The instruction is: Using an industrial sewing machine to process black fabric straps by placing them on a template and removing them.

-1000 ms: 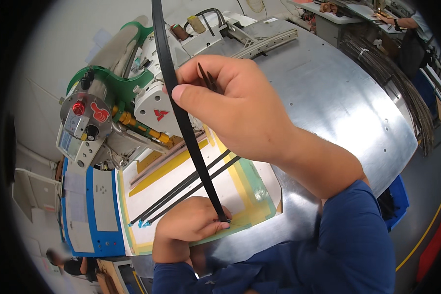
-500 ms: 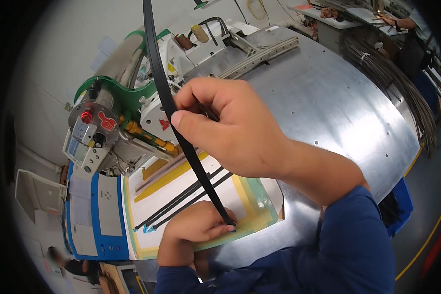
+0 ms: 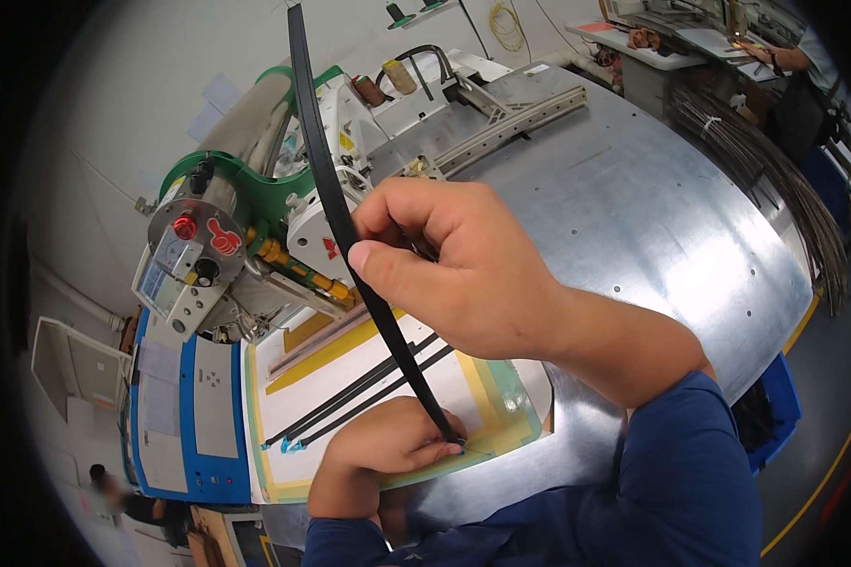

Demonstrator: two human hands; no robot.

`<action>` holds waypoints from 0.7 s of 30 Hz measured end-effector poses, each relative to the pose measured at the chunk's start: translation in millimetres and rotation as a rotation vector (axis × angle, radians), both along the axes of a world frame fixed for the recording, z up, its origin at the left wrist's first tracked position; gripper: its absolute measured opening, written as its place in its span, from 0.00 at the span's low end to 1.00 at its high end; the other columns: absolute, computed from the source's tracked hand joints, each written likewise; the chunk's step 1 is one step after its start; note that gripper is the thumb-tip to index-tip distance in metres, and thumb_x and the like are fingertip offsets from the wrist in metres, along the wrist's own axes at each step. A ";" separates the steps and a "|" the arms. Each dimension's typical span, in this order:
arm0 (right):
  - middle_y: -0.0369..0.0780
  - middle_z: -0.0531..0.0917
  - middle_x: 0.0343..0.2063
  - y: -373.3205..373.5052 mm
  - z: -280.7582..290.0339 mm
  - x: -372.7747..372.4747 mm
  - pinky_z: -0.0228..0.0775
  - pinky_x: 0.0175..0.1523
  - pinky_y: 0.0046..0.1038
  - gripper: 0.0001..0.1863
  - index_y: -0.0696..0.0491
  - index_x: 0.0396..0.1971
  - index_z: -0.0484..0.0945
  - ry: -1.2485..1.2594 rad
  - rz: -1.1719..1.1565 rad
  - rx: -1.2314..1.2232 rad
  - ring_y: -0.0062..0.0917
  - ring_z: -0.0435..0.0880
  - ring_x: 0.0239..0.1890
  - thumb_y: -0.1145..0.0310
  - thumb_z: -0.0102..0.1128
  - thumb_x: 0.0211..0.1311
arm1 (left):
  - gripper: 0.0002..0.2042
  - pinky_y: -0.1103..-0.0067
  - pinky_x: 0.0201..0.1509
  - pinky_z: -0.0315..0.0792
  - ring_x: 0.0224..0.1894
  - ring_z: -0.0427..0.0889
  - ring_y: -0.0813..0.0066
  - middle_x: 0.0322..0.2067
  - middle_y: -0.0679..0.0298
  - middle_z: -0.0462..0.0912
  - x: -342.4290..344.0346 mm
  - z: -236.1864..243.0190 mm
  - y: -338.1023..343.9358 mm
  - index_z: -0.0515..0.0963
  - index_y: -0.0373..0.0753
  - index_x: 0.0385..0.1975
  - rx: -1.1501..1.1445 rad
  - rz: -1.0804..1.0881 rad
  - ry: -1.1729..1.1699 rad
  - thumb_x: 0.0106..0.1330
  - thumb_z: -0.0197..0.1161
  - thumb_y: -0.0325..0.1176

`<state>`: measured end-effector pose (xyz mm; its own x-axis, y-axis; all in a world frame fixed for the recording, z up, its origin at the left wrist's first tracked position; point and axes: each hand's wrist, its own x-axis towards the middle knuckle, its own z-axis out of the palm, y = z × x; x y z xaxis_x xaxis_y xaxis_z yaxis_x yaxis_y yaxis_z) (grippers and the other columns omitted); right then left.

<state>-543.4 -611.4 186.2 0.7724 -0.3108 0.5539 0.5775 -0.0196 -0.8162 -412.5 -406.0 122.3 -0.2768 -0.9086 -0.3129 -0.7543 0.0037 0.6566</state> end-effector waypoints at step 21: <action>0.38 0.84 0.27 -15.3 7.6 -27.5 0.66 0.21 0.20 0.28 0.64 0.59 0.74 0.163 0.141 0.336 0.19 0.83 0.24 0.78 0.71 0.57 | 0.13 0.60 0.39 0.76 0.34 0.84 0.43 0.29 0.46 0.85 8.0 -37.0 -4.8 0.86 0.34 0.37 0.036 -0.059 0.092 0.69 0.67 0.40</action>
